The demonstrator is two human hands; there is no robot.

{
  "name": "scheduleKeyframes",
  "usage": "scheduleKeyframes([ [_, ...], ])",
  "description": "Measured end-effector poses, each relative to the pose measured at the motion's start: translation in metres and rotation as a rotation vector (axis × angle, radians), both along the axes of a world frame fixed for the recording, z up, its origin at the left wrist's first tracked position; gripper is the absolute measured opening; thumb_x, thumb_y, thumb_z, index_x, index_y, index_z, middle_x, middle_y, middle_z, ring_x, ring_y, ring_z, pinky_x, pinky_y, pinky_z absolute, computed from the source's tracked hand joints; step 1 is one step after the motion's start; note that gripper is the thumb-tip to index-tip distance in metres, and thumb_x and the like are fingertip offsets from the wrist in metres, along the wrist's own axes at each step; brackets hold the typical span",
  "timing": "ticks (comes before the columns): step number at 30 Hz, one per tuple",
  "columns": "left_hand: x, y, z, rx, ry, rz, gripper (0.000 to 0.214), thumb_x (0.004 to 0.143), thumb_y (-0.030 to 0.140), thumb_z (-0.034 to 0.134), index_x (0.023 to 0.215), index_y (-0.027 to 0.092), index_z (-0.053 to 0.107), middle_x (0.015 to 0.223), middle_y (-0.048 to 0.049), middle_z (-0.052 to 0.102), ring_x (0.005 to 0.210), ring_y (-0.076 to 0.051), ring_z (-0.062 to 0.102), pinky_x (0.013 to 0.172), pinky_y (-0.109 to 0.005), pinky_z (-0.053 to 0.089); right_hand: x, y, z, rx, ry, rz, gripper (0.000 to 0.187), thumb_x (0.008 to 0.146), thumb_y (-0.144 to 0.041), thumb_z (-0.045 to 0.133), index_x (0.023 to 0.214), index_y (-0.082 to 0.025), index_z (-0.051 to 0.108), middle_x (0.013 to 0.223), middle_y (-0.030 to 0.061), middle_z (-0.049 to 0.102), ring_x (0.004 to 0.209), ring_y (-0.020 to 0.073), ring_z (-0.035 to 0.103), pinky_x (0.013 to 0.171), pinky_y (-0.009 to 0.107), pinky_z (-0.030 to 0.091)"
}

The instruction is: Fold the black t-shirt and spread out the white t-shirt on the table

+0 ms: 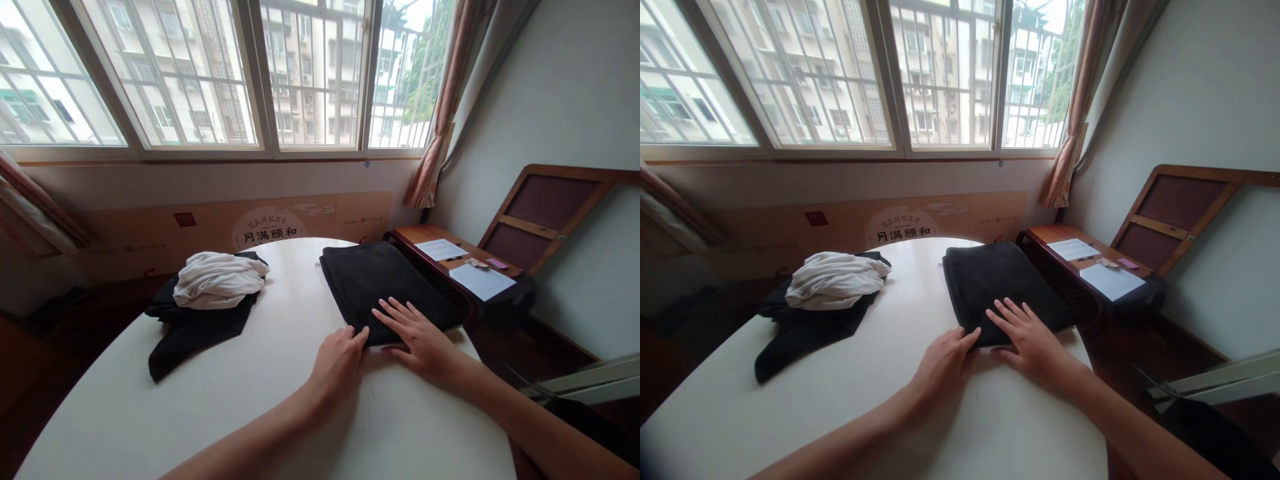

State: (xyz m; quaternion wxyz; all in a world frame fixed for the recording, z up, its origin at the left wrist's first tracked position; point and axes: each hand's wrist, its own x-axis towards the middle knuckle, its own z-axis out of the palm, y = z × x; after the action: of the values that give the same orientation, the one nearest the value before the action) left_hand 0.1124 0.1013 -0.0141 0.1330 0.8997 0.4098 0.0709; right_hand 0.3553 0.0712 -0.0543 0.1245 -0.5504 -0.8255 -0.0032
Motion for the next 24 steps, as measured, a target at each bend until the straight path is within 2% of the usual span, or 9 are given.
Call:
scheduleKeyframes([
  [3,0.003,0.010,-0.002,0.074,0.023,0.016,0.047,0.106,0.023,0.054,0.152,0.021,0.061,0.117,-0.0124,0.077,0.109,-0.030,0.073,0.098,-0.041,0.055,0.000,0.016,0.001,-0.038,-0.039,-0.062,0.064,0.106,-0.037,0.054,0.167,-0.032,0.037,0.175,0.0069,0.031,0.164,0.0323,0.024,0.128,0.066,0.026],
  [7,0.004,0.016,-0.005,0.115,0.055,0.089,0.050,0.108,0.027,0.052,0.156,0.013,0.054,0.123,-0.0156,0.078,0.112,-0.031,0.073,0.097,-0.042,0.055,-0.002,0.033,0.006,-0.058,-0.081,-0.131,0.060,0.108,-0.032,0.047,0.167,-0.029,0.037,0.176,0.0062,0.029,0.164,0.0315,0.021,0.129,0.064,0.026],
  [9,-0.002,0.019,-0.003,0.125,0.066,0.106,0.050,0.108,0.027,0.050,0.157,0.013,0.053,0.122,-0.0160,0.078,0.111,-0.031,0.074,0.096,-0.042,0.055,-0.006,0.035,0.010,-0.075,-0.090,-0.153,0.061,0.109,-0.035,0.047,0.168,-0.028,0.036,0.176,0.0072,0.027,0.165,0.0322,0.020,0.128,0.064,0.025],
  [11,-0.015,0.028,0.007,0.117,0.042,0.135,0.044,0.109,0.031,0.049,0.147,0.016,0.063,0.119,-0.0143,0.079,0.108,-0.030,0.075,0.094,-0.041,0.055,-0.013,0.034,0.017,-0.097,-0.095,-0.164,0.065,0.108,-0.047,0.048,0.169,-0.027,0.035,0.176,0.0104,0.027,0.164,0.0351,0.019,0.128,0.067,0.024],
  [14,-0.054,0.058,0.036,0.185,-0.014,0.295,0.040,0.110,0.035,0.045,0.126,0.013,0.074,0.118,-0.0158,0.077,0.110,-0.030,0.074,0.097,-0.040,0.054,-0.032,0.032,0.028,-0.050,-0.068,-0.114,0.075,0.107,-0.064,0.045,0.170,-0.026,0.032,0.177,0.0140,0.022,0.165,0.0360,0.017,0.128,0.067,0.021],
  [16,-0.093,0.087,0.058,0.316,-0.014,0.459,0.040,0.107,0.031,0.046,0.132,0.009,0.069,0.126,-0.0196,0.073,0.120,-0.033,0.069,0.103,-0.041,0.050,-0.051,0.033,0.033,0.002,-0.031,-0.027,0.076,0.107,-0.066,0.042,0.171,-0.026,0.029,0.178,0.0131,0.019,0.165,0.0332,0.015,0.130,0.066,0.017],
  [18,-0.137,0.114,0.072,0.414,0.048,0.637,0.046,0.101,0.030,0.052,0.139,0.007,0.063,0.136,-0.0237,0.066,0.130,-0.038,0.062,0.110,-0.045,0.046,-0.073,0.035,0.033,-0.024,-0.027,0.048,0.075,0.108,-0.064,0.042,0.170,-0.023,0.032,0.177,0.0140,0.021,0.165,0.0333,0.016,0.130,0.067,0.016],
  [21,-0.195,0.141,0.076,0.360,0.148,0.892,0.067,0.092,0.039,0.064,0.149,0.007,0.053,0.151,-0.0288,0.054,0.136,-0.046,0.054,0.109,-0.051,0.045,-0.102,0.039,0.031,-0.129,-0.074,0.068,0.076,0.107,-0.058,0.046,0.166,-0.010,0.038,0.174,0.0236,0.021,0.164,0.0392,0.019,0.129,0.068,0.018],
  [24,-0.223,0.150,0.074,0.228,0.103,0.926,0.059,0.094,0.044,0.059,0.143,0.012,0.058,0.148,-0.0277,0.058,0.129,-0.045,0.060,0.101,-0.049,0.050,-0.123,0.042,0.033,-0.192,-0.069,0.061,0.079,0.106,-0.058,0.048,0.161,-0.001,0.045,0.171,0.0307,0.026,0.162,0.0481,0.017,0.127,0.071,0.019],
])
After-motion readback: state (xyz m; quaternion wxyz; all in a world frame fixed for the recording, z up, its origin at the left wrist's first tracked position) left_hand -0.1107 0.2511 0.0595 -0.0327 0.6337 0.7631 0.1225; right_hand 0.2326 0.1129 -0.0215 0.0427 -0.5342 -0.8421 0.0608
